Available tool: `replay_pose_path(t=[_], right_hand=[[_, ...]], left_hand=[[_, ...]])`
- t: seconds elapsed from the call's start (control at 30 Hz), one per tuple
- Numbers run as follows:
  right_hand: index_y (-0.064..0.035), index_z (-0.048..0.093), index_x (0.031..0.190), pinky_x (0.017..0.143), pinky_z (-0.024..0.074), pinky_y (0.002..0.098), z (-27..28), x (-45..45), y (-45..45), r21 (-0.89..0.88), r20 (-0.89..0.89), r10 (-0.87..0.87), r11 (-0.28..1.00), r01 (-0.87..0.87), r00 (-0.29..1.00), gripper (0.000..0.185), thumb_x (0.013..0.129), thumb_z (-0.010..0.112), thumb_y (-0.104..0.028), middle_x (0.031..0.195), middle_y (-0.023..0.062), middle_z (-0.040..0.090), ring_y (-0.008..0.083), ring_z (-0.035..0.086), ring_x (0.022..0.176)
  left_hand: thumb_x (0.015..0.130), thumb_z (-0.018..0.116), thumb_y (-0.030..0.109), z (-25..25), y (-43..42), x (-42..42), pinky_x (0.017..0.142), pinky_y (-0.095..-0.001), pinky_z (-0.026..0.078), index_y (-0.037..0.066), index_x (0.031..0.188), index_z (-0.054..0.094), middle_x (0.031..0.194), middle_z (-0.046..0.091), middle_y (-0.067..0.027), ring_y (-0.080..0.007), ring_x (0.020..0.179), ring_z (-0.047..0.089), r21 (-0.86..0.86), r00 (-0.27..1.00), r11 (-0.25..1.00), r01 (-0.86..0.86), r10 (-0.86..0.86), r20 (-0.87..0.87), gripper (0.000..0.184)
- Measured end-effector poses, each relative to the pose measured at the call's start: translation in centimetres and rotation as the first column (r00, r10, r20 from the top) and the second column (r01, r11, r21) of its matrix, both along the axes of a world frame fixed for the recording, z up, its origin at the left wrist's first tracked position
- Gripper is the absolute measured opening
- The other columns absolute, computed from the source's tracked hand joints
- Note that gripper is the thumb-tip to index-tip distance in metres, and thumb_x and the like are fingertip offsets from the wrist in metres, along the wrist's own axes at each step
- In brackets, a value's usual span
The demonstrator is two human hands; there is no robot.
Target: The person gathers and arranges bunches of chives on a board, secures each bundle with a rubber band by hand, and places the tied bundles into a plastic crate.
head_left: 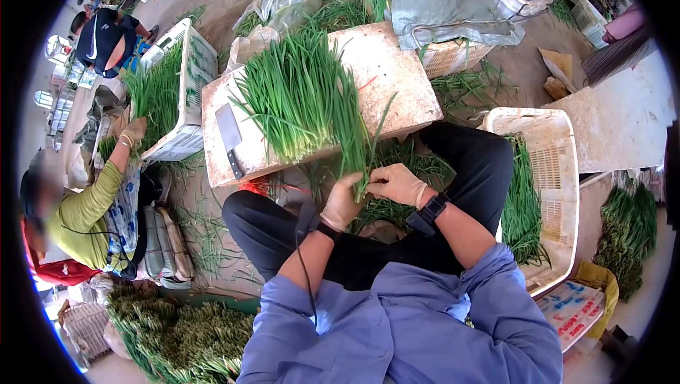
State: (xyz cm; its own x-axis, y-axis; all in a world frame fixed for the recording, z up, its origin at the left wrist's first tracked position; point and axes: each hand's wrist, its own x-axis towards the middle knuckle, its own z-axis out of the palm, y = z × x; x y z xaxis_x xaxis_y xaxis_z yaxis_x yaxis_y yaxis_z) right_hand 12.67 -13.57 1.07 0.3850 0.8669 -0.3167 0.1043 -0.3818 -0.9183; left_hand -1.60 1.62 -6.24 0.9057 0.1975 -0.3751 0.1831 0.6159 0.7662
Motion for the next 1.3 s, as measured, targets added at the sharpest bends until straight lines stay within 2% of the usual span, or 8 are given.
replay_pose_path(t=[0.1, 0.27, 0.3, 0.4, 0.53, 1.03, 1.13, 1.3], right_hand=[[-0.0002, 0.077, 0.099, 0.071, 0.0568, 0.0334, 0.5, -0.1, -0.5, 0.054, 0.013, 0.074, 0.996, -0.075, 0.997, 0.019, 0.092, 0.075, -0.018, 0.085, 0.0109, 0.077, 0.0177, 0.073, 0.076], [0.0009, 0.078, 0.104, 0.075, 0.0577, 0.0377, 1.7, 1.3, -2.4, 0.015, -0.421, 0.255, 0.962, -0.274, 0.871, 0.029, 0.090, 0.074, -0.024, 0.093, 0.0140, 0.079, 0.0227, 0.075, 0.077], [0.0032, 0.077, 0.109, 0.079, 0.0579, 0.0388, 0.2, 1.7, -3.1, -0.050, 0.054, 0.366, 0.930, -0.364, 0.929, 0.038, 0.090, 0.072, -0.030, 0.092, 0.0163, 0.079, 0.0252, 0.075, 0.079], [0.0046, 0.075, 0.112, 0.080, 0.0579, 0.0382, -1.7, 2.1, -2.1, -0.419, 0.203, 0.398, 0.861, -0.287, 0.895, 0.042, 0.092, 0.068, -0.031, 0.095, 0.0183, 0.078, 0.0246, 0.076, 0.083], [0.0002, 0.074, 0.107, 0.065, 0.0548, 0.0299, 0.4, 1.9, -1.4, -0.191, -0.454, -0.137, 0.980, 0.054, 0.881, 0.034, 0.103, 0.065, -0.032, 0.090, 0.0073, 0.078, 0.0154, 0.073, 0.077], [-0.0030, 0.072, 0.098, 0.062, 0.0506, 0.0243, -3.9, 2.0, 0.5, -0.130, -0.441, -0.271, 0.962, 0.238, 0.856, 0.020, 0.098, 0.075, -0.023, 0.081, 0.0033, 0.071, 0.0110, 0.067, 0.069], [-0.0029, 0.072, 0.107, 0.066, 0.0529, 0.0259, -4.2, 1.7, 0.4, -0.087, -0.460, -0.182, 0.983, 0.160, 0.869, 0.027, 0.099, 0.075, -0.029, 0.092, 0.0046, 0.074, 0.0122, 0.070, 0.078], [0.0005, 0.072, 0.115, 0.069, 0.0557, 0.0293, -1.5, 1.5, 0.9, -0.261, -0.486, -0.186, 0.963, 0.061, 0.854, 0.049, 0.100, 0.074, -0.046, 0.102, 0.0082, 0.077, 0.0164, 0.073, 0.084]], left_hand=[[0.106, 0.058, 0.019, 0.2, 0.4, 0.5, 0.097, -0.0390, 0.056, 0.002, 0.124, 0.070, 0.115, 0.075, -0.0103, -0.0224, 0.106, 0.071, -0.451, 0.995, 0.889, -0.082, 0.050, -0.082, 0.027], [0.106, 0.062, 0.019, 2.9, 0.0, 0.7, 0.085, -0.0397, 0.058, 0.005, 0.117, 0.069, 0.108, 0.076, -0.0077, -0.0190, 0.089, 0.070, -0.326, 0.965, 0.934, -0.147, 0.063, -0.256, 0.019], [0.105, 0.063, 0.018, 3.3, -0.1, 0.8, 0.081, -0.0395, 0.059, 0.006, 0.116, 0.069, 0.108, 0.076, -0.0074, -0.0182, 0.085, 0.069, -0.288, 0.964, 0.946, -0.147, 0.073, -0.255, 0.017], [0.103, 0.067, 0.015, 4.8, -0.5, 1.0, 0.069, -0.0342, 0.057, 0.008, 0.118, 0.068, 0.105, 0.075, -0.0042, -0.0137, 0.078, 0.066, -0.144, 0.960, 0.981, -0.129, 0.087, -0.266, 0.016], [0.100, 0.070, 0.013, 4.2, -1.3, 1.0, 0.062, -0.0269, 0.053, 0.010, 0.121, 0.066, 0.102, 0.073, 0.0003, -0.0100, 0.075, 0.063, 0.171, 0.979, 0.984, -0.055, 0.087, -0.185, 0.021], [0.092, 0.064, 0.006, 4.6, -0.1, 1.0, 0.063, -0.0316, 0.052, 0.012, 0.130, 0.060, 0.100, 0.068, -0.0007, -0.0150, 0.070, 0.061, -0.077, 0.981, 0.993, 0.092, -0.104, -0.162, 0.039], [0.092, 0.062, 0.006, 4.0, -0.4, 1.1, 0.061, -0.0394, 0.053, 0.006, 0.123, 0.057, 0.091, 0.070, -0.0090, -0.0256, 0.069, 0.067, 0.260, 0.938, 0.955, 0.140, -0.045, -0.343, 0.032], [0.092, 0.064, 0.011, 1.9, -1.9, 0.5, 0.075, -0.0560, 0.055, 0.005, 0.128, 0.051, 0.096, 0.072, -0.0263, -0.0494, 0.088, 0.070, 0.883, 0.951, 0.431, 0.187, 0.146, -0.273, 0.038]])
